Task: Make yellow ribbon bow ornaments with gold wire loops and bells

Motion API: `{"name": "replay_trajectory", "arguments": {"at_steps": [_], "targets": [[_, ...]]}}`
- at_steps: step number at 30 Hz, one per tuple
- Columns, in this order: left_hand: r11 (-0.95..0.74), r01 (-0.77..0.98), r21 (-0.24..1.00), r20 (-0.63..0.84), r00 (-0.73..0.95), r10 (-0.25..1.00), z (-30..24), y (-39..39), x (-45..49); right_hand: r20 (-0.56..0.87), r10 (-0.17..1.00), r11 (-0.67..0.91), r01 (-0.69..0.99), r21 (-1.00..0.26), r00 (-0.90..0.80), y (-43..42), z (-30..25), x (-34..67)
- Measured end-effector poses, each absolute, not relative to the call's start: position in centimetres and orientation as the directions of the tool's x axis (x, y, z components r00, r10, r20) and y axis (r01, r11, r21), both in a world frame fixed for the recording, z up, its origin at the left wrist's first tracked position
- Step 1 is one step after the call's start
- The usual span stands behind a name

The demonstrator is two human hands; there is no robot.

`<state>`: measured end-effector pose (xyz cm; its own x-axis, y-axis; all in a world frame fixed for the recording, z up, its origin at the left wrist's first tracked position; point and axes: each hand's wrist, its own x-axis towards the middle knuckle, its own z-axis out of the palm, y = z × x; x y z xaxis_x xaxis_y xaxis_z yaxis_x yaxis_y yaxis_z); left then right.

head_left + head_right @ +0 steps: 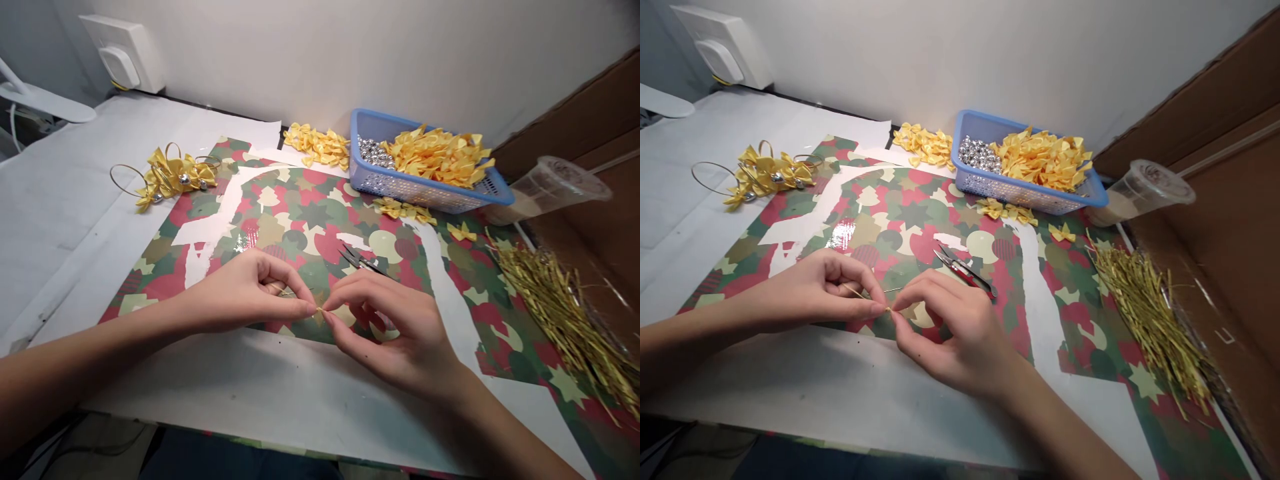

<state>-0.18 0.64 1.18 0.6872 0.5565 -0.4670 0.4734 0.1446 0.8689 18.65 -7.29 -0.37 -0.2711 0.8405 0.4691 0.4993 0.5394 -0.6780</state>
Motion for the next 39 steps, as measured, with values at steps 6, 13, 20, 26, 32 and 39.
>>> {"name": "replay_trajectory", "arguments": {"at_steps": [6, 13, 20, 26, 32, 39], "targets": [[0.168, 0.47, 0.866, -0.475, 0.671, 0.569, 1.1, 0.6, 0.1, 0.551, 0.795, 0.586, 0.557, -0.589, -0.254, -7.5, -0.3, 18.7], [0.196, 0.46, 0.866, -0.486, 0.684, 0.544, 1.0, 0.5, 0.1, 0.602, 0.696, 0.682, 0.625, -0.381, -0.392, -7.5, -0.6, 18.8], [0.214, 0.475, 0.854, -0.511, 0.682, 0.524, 1.1, 0.4, 0.1, 0.641, 0.644, 0.701, 0.658, -0.275, -0.418, -7.5, -1.3, 18.8], [0.225, 0.477, 0.849, -0.519, 0.68, 0.518, 1.0, 0.4, 0.1, 0.635, 0.66, 0.695, 0.646, -0.315, -0.401, -7.5, -1.1, 18.7], [0.217, 0.474, 0.853, -0.512, 0.681, 0.524, 1.0, 0.4, 0.0, 0.62, 0.68, 0.683, 0.647, -0.339, -0.393, -7.4, -0.8, 18.7], [0.234, 0.469, 0.852, -0.518, 0.683, 0.515, 1.2, 0.5, 0.1, 0.609, 0.705, 0.662, 0.647, -0.379, -0.364, -7.6, -0.6, 18.7]]}}
